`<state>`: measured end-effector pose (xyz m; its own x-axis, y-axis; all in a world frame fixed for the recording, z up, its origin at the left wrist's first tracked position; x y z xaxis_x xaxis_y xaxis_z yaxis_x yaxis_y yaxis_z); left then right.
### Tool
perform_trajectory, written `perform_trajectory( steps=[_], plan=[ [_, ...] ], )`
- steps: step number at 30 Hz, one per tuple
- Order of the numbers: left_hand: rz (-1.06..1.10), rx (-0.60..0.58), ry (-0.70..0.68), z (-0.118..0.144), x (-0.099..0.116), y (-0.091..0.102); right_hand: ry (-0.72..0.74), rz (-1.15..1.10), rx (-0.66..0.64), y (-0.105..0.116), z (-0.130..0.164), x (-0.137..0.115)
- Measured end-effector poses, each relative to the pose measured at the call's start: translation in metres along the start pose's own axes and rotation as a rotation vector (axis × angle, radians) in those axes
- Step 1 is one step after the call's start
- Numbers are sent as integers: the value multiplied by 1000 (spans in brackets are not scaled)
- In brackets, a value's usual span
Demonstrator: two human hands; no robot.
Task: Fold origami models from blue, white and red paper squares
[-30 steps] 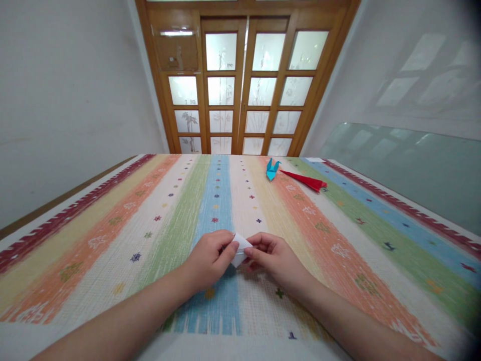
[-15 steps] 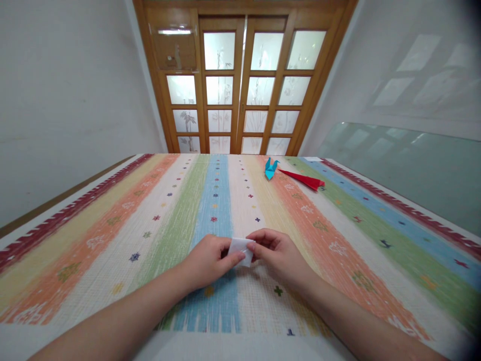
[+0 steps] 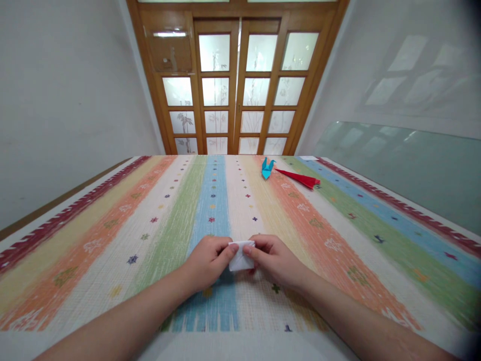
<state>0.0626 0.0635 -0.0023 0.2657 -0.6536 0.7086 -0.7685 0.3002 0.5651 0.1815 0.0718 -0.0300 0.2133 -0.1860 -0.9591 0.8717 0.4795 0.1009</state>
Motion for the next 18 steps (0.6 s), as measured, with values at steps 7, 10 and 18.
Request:
perform_trajectory(
  steps=[7,10,18],
  plan=[
    [-70,51,-18,0,1,6,-84,-57,-60,-7,1,8],
    [-24,106,15,2,-5,9,-111,-119,-143,-15,-1,13],
    [53,-58,102,3,-12,-11,-91,-96,27,4,-5,14]
  ],
)
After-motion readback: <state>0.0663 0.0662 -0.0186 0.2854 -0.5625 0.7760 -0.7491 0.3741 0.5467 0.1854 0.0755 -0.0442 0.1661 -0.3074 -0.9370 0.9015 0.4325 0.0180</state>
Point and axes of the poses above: each hand's wrist, its own z-axis away from the middle knuckle, its own y-axis out of the back of the hand, x = y × z, the point moved 9 cm from there along -z, towards the middle knuckle, and after that the axes turned 15 degrees about -y, right-handed, at the moved point
